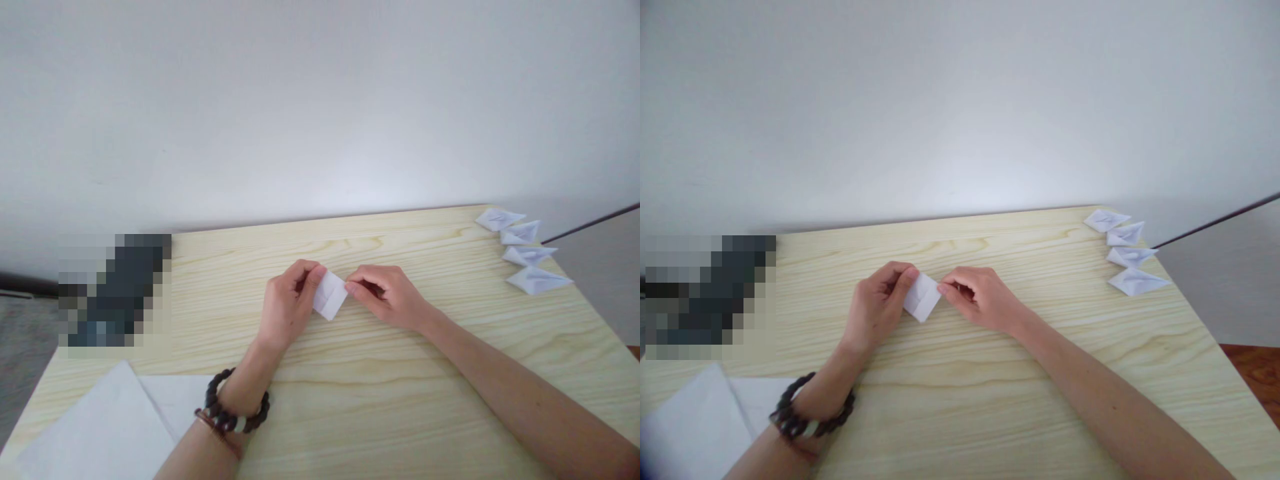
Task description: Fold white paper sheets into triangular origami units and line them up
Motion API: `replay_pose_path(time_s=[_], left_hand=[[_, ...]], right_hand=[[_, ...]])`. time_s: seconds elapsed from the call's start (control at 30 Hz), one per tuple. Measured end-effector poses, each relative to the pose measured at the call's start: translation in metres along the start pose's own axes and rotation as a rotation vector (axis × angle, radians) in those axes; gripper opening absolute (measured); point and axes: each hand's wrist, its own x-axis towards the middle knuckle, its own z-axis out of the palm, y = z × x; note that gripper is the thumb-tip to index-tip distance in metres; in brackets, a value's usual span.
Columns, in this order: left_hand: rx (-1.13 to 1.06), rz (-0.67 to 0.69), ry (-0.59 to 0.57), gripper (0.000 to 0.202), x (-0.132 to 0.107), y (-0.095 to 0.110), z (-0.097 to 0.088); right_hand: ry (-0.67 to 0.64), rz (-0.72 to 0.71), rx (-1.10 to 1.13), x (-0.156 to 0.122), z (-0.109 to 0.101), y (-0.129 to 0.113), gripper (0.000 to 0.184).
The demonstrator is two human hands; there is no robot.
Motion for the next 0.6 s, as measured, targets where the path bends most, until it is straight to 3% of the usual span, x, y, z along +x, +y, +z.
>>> replay_pose_path(time_s=[0.2, 0.33, 0.5, 0.6], left_hand=[[-0.211, -0.036, -0.134, 0.027, 0.0028, -0.0085, -0.0041], [-0.341, -0.116, -0.262, 0.044, 0.0019, -0.0096, -0.0050], [-0.218, -0.086, -0.250, 0.047, 0.0013, -0.0110, -0.0069], [-0.094, -0.082, -0.300, 0.031, 0.0011, -0.0113, -0.0098]], right_hand=[[0.036, 0.008, -0.020, 0.0005, 0.0003, 0.0003, 0.021], [0.058, 0.001, -0.022, -0.0003, -0.0002, 0.0013, 0.019], [0.076, -0.022, -0.035, -0.0010, -0.0005, 0.0016, 0.019], [0.074, -0.054, -0.037, -0.0010, -0.0006, 0.0016, 0.019]])
